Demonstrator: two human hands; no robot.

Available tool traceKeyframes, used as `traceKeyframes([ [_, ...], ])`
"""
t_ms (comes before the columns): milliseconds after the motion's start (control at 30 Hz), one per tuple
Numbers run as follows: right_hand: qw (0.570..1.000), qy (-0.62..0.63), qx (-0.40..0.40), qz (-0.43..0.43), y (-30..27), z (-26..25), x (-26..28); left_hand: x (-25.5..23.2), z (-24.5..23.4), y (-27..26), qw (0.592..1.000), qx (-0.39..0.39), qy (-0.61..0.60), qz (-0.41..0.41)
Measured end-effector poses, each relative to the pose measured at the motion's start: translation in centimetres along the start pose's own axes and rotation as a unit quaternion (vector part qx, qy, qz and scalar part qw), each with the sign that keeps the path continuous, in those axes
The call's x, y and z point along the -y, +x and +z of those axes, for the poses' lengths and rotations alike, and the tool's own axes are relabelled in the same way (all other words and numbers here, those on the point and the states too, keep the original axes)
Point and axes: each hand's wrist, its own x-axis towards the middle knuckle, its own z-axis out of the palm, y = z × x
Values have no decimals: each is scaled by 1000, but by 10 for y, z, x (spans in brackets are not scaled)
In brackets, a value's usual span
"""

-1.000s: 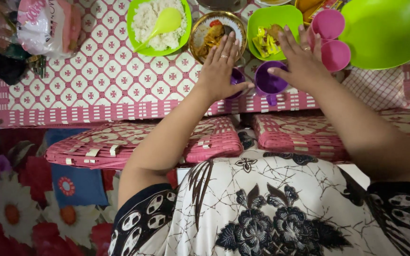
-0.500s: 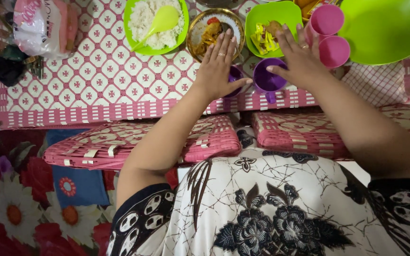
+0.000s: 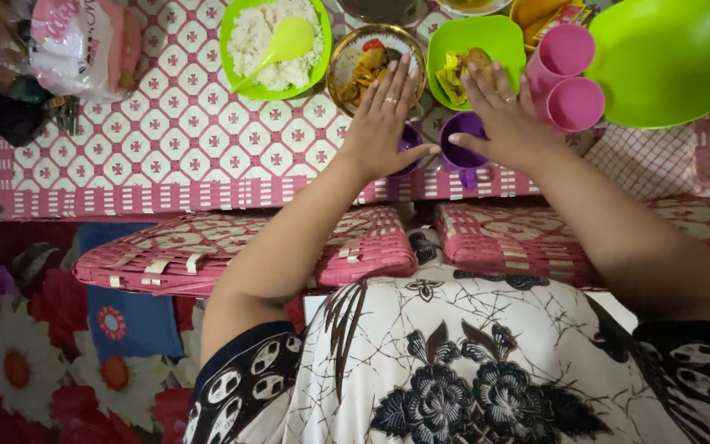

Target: Arrange plates, cups, and food bowls on a dining table.

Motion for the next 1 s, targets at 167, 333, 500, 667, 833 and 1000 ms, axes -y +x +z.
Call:
traceKeyframes([
  [167,998,-44,31,40,-2,8,-6,11,34,-3,998,-59,11,3],
  [333,997,-60,24,49,-4,-6,6,-6,7,-4,996,41,61,-58],
  [500,999,-22,20,41,-2,7,-8,9,45,-4,999,-39,12,-21],
  [667,998,-42,11,52,1,4,-14,-2,18,-7,998,26,33,-52],
  [833,996,-17,5,90,-3,-18,-6,-4,-2,-2,994,56,53,-72],
  [1000,995,-15,-34,97,-8,-46,-9,15,-10,2,996,24,41,-72],
])
